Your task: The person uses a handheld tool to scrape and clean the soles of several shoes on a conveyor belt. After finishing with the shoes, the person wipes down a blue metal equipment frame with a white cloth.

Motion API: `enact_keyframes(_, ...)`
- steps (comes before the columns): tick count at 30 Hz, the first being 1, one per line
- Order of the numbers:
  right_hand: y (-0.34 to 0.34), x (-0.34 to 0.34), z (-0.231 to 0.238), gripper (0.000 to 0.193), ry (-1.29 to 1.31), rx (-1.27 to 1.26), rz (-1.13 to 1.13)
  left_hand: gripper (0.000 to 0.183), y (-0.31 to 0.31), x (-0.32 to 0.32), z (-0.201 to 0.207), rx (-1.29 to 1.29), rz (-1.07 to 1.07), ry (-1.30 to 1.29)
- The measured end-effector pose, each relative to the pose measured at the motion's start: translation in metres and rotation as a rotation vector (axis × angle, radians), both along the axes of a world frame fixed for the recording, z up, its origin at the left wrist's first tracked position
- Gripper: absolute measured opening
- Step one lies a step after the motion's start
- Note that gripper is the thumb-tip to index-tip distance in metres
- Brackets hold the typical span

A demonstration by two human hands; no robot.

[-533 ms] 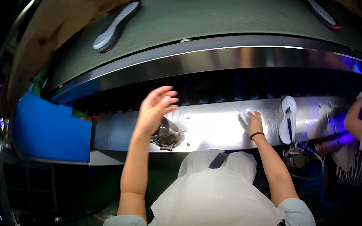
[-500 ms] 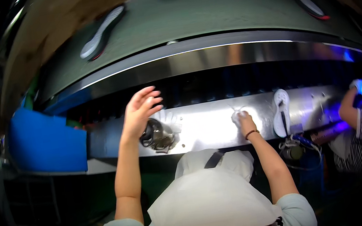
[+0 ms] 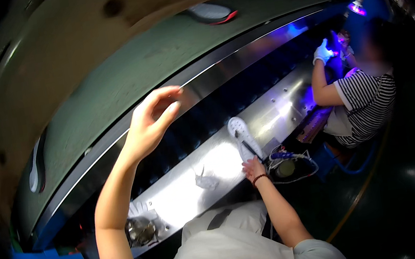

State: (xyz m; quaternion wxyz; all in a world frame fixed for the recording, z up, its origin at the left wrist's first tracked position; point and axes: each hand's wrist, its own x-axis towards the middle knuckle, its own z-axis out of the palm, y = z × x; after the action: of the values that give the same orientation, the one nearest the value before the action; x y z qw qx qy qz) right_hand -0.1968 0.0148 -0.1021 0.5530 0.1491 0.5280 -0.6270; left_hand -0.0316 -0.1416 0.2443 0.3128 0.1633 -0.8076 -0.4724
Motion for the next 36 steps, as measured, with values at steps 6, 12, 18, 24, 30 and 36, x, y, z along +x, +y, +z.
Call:
enact_keyframes(6, -0.007, -0.030, -0.023, 0.058, -0.414, -0.047, -0.261, 0.039, -0.073, -0.180, -0.006, -0.737, 0.266, -0.145)
enact_keyframes(12, -0.019, -0.039, -0.059, 0.059, -0.583, -0.056, -0.203, 0.046, -0.142, -0.258, -0.006, -1.051, 0.581, -0.607)
enact_keyframes(18, -0.034, -0.029, -0.020, 0.039, -0.393, 0.103, -0.539, 0.025, -0.158, -0.196, 0.000, -1.256, 0.464, -0.665)
enact_keyframes(24, -0.046, -0.045, -0.018, 0.031, 0.846, -0.064, -0.138, 0.014, -0.057, -0.033, 0.024, -0.896, 0.378, -0.484)
enact_keyframes(30, -0.080, -0.066, 0.050, 0.073, 1.067, 0.179, 0.867, 0.046, 0.048, 0.106, -0.027, -0.563, 0.892, 0.409)
enact_keyframes(36, -0.074, -0.084, 0.018, 0.019, 1.014, -0.064, 0.526, 0.045, 0.069, 0.105, -0.042, 0.758, 0.703, 0.764)
